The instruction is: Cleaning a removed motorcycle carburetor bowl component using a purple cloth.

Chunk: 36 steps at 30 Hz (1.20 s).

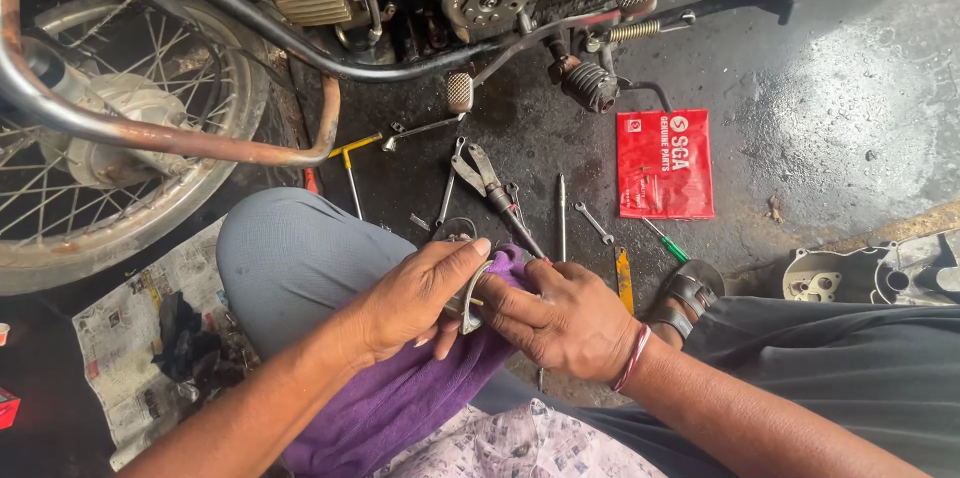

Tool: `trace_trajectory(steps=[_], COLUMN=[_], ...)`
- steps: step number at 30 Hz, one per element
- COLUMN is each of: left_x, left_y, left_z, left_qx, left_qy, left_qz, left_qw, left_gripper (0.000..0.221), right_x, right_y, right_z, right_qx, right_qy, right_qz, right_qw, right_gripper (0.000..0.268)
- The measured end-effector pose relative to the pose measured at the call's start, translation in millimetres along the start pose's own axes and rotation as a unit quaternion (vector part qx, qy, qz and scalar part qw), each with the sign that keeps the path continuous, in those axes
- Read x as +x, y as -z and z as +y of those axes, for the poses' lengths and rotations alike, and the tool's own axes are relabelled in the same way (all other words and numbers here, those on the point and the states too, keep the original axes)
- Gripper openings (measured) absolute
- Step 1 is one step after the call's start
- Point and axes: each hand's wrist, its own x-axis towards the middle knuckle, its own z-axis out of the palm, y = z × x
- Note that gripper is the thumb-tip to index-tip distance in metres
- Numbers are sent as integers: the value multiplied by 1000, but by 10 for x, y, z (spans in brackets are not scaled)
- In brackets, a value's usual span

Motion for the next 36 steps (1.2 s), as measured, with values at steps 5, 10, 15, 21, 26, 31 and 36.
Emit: trace_trajectory(steps=[5,10,15,21,26,31,36], left_x=[48,159,135,171,212,337,366], left_y=[-68,-40,-110,-156,-232,-219,-206], left_z=[-36,-216,-164,-225,-206,-313,-331], left_qx=[120,141,168,122,-28,-121,68], left_qy=[-143,-244,-338,-351,-262,-226,-362], left_qz=[52,136,184,229,237,224,320], left_qw=[981,950,907,900,935,940,873], left_gripper=[50,51,51,54,50,45,48], right_x=[81,150,254,339,298,281,353], right_y=[82,61,37,85,122,-53,-161], right_z=[-105,-328,-501,-541,-378,-414,-641], right_qx=[93,221,290,303,213,223,334], right_qy=[-77,-193,-300,-289,-190,-224,-312], right_qz=[44,90,146,215,210,244,344], right_qw=[992,952,897,882,935,917,820], right_gripper=[49,53,50,46,46,39,29])
